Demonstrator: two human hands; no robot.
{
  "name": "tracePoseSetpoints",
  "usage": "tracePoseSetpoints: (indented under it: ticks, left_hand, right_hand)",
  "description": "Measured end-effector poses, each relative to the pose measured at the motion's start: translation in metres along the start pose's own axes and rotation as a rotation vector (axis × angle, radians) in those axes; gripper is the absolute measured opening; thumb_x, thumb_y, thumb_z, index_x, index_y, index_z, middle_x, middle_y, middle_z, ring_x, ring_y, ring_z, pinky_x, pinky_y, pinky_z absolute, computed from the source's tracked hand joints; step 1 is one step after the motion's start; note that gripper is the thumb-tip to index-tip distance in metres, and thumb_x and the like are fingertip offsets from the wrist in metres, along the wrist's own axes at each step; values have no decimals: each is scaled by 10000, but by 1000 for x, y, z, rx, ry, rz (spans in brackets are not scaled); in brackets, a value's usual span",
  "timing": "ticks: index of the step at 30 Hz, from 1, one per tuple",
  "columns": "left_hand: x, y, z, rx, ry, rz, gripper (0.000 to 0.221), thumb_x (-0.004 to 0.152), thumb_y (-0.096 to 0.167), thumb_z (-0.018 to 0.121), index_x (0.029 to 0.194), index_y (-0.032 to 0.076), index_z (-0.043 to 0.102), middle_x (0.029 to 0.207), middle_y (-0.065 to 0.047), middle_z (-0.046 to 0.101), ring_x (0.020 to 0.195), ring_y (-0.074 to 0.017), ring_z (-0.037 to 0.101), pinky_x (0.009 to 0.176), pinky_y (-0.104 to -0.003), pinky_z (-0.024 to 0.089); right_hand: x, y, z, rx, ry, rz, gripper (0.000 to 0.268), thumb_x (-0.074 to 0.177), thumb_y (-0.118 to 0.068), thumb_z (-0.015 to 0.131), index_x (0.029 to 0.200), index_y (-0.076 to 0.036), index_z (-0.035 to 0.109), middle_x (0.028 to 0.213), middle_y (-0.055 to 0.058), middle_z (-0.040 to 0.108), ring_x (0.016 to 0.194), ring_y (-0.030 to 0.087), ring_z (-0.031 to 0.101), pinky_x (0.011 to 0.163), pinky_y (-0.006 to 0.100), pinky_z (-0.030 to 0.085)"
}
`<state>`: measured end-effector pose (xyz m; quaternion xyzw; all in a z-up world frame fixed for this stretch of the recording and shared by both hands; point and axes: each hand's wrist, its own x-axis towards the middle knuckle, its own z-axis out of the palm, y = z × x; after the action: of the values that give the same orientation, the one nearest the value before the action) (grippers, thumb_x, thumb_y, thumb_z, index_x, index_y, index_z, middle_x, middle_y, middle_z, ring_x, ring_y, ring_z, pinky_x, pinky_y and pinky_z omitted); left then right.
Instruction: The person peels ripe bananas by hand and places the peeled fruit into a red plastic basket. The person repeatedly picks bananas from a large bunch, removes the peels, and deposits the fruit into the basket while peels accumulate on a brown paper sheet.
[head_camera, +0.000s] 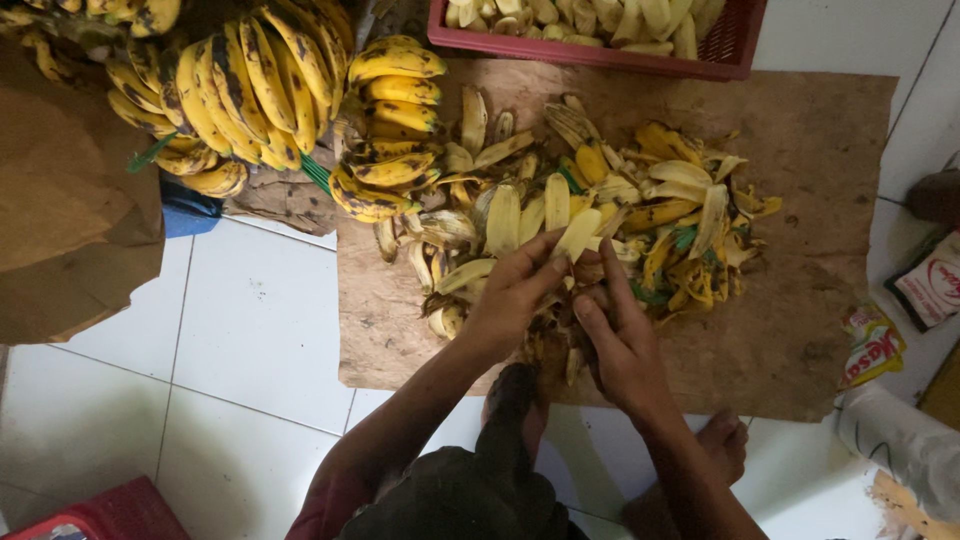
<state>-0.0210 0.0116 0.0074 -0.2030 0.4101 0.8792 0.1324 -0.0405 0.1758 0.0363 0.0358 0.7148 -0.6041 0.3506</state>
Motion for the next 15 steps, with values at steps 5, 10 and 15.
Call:
tracePoseSetpoints:
  ticks: [5,10,15]
  left_hand:
    - [-1,-8,-3,26,-23,-21,465,1087,207,518,1495,-16,515,1213,-68,696,956,-123,641,793,-276,545]
    - [4,-20,-5,7,37,-60,399,1068,232,611,1372,-26,597,1088,-54,712,894,-93,647,769,-250,533]
    - [10,-28,-1,-54,59,-119,333,1024,261,658,1242,12,688,978,-38,728,735,-104,591,642,-245,482]
  right_hand:
    - [2,6,-1,39,-1,-36,725,1030,-186,500,1659,-87,153,1417,167,603,1203,233,628,967,361,525]
    - [9,16,-10,-20,-36,-44,701,1039,-175,503,1657,-69,188,1393,174,601,1208,226,624,996,354,518]
    - [12,27,-10,47,-16,4,663,1036,-210,511,1634,-85,254,1421,123,583,1194,189,616,965,326,519]
